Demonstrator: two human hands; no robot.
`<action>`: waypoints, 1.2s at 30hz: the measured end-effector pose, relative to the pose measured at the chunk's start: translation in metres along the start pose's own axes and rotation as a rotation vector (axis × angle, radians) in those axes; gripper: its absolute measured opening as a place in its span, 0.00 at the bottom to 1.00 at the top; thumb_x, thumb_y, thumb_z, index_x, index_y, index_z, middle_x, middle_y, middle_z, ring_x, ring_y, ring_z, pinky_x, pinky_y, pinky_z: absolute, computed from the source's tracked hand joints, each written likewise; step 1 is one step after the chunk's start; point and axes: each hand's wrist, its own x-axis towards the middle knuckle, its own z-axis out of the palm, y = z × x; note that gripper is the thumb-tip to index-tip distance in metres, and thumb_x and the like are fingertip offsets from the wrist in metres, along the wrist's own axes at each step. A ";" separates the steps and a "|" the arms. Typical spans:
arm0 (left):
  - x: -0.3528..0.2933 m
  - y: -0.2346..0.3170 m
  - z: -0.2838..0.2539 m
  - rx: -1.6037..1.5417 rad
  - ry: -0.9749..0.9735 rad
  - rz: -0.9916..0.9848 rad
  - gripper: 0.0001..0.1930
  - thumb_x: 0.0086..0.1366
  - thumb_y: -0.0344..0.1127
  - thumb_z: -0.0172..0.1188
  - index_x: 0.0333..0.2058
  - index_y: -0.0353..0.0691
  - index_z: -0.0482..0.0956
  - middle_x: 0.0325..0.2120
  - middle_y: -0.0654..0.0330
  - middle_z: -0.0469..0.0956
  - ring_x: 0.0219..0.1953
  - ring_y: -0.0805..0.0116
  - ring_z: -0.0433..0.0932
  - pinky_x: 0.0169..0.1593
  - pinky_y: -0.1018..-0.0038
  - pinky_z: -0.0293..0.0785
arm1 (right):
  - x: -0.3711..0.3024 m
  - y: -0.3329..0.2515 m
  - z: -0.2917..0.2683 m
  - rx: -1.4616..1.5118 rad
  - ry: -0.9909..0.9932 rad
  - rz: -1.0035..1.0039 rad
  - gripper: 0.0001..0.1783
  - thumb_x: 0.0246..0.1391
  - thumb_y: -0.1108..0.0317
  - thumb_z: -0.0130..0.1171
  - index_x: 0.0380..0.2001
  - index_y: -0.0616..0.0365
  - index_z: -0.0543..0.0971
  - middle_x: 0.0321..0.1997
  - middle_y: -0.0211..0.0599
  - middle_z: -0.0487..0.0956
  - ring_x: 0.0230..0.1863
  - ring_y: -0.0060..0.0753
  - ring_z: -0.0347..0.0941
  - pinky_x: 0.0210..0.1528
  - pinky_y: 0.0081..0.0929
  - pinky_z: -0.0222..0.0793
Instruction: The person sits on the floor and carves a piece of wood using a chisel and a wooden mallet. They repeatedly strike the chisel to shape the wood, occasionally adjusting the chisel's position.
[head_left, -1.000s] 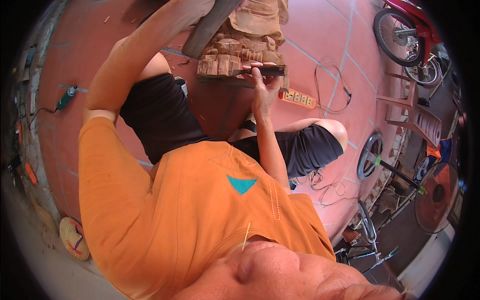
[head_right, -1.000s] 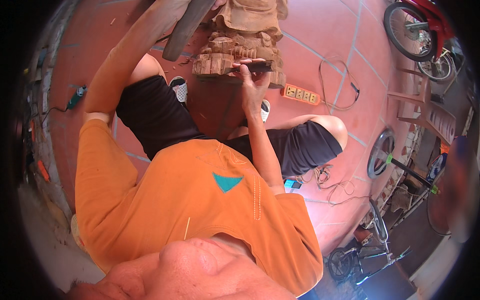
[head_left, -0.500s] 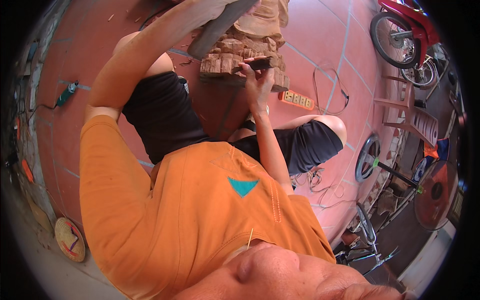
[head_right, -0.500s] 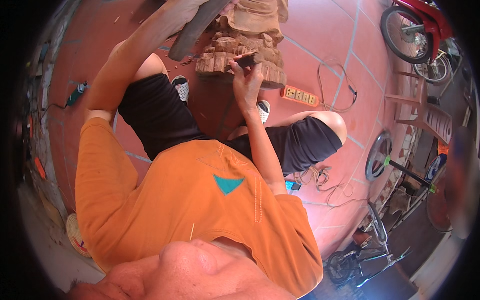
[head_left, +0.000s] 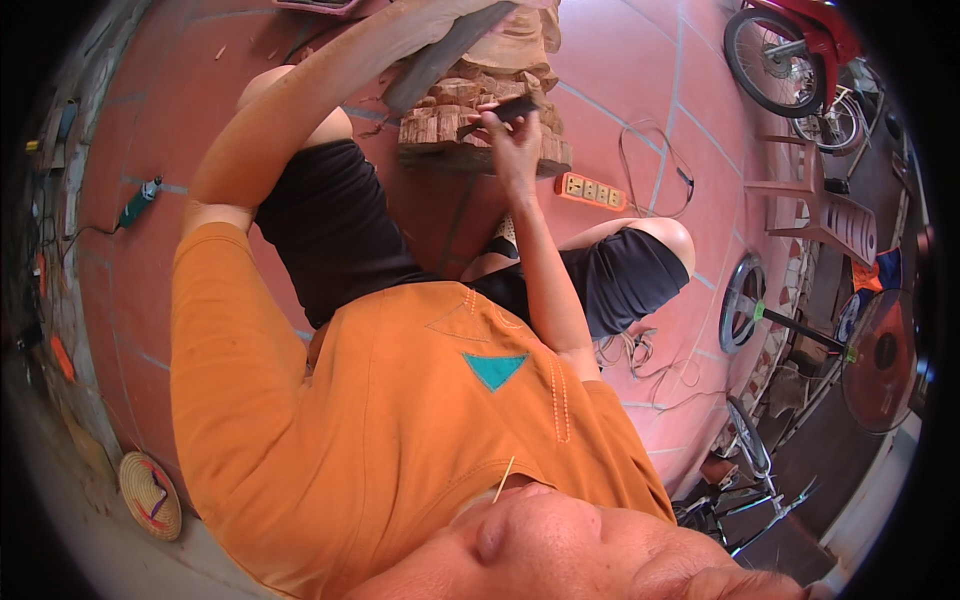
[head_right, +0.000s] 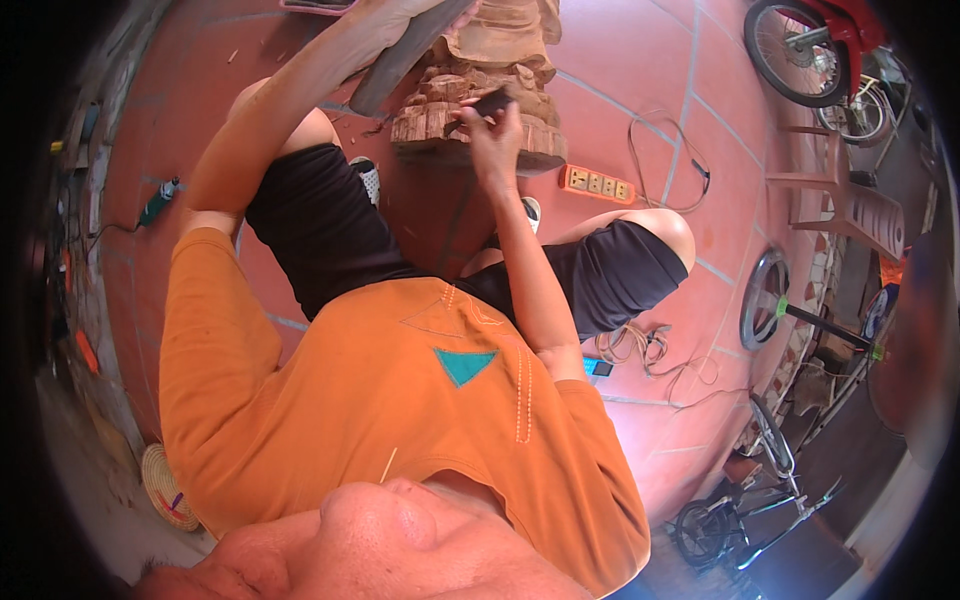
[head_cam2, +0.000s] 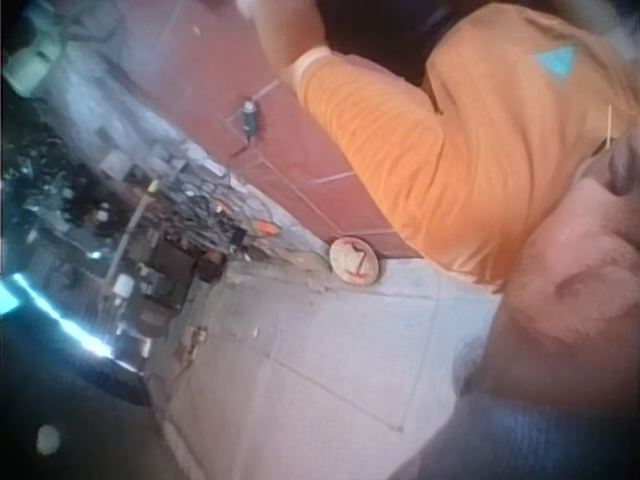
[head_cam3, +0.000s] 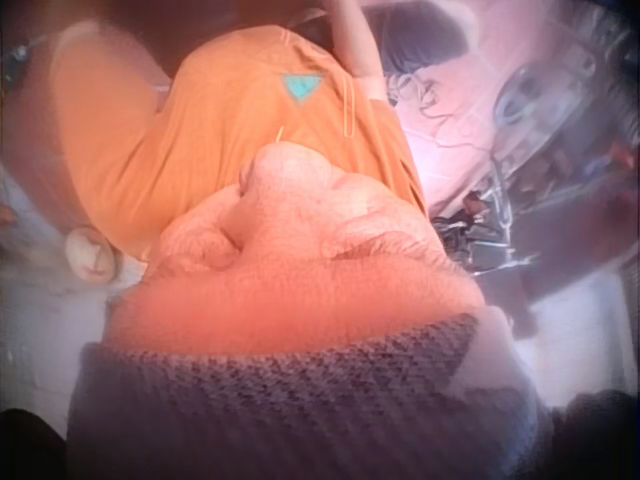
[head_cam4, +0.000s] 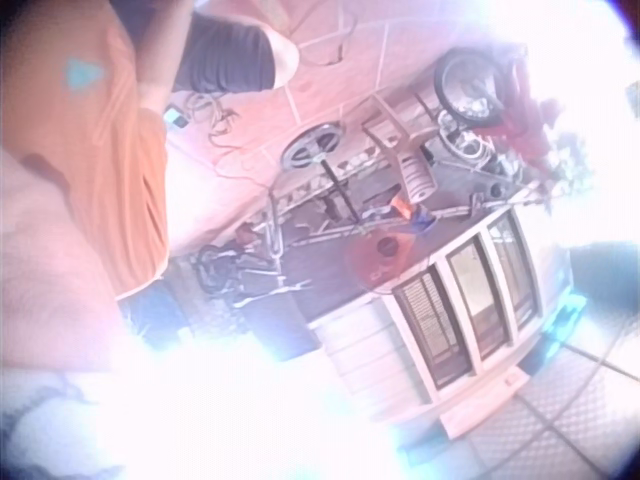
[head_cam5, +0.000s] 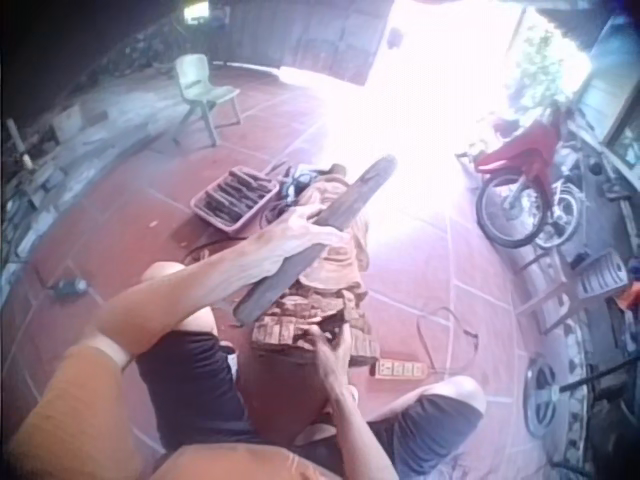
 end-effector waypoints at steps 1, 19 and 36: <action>0.001 -0.003 -0.001 -0.035 -0.022 0.009 0.24 0.59 0.31 0.71 0.54 0.33 0.77 0.43 0.58 0.81 0.43 0.72 0.80 0.45 0.78 0.75 | -0.003 -0.004 -0.005 0.134 0.043 0.082 0.13 0.66 0.76 0.59 0.50 0.58 0.69 0.47 0.43 0.80 0.43 0.38 0.84 0.41 0.31 0.86; -0.020 0.022 0.006 0.171 -0.012 -0.028 0.23 0.60 0.33 0.69 0.54 0.34 0.78 0.42 0.59 0.81 0.41 0.75 0.78 0.43 0.78 0.73 | -0.024 -0.007 -0.013 0.136 0.130 0.034 0.15 0.67 0.76 0.58 0.53 0.58 0.66 0.48 0.42 0.79 0.46 0.43 0.84 0.42 0.38 0.87; -0.028 0.017 0.012 0.268 -0.011 -0.057 0.24 0.60 0.33 0.68 0.54 0.33 0.76 0.35 0.62 0.80 0.34 0.78 0.77 0.36 0.79 0.74 | -0.040 -0.012 -0.021 0.173 0.273 -0.104 0.15 0.66 0.78 0.59 0.52 0.56 0.68 0.48 0.36 0.78 0.47 0.36 0.82 0.46 0.31 0.83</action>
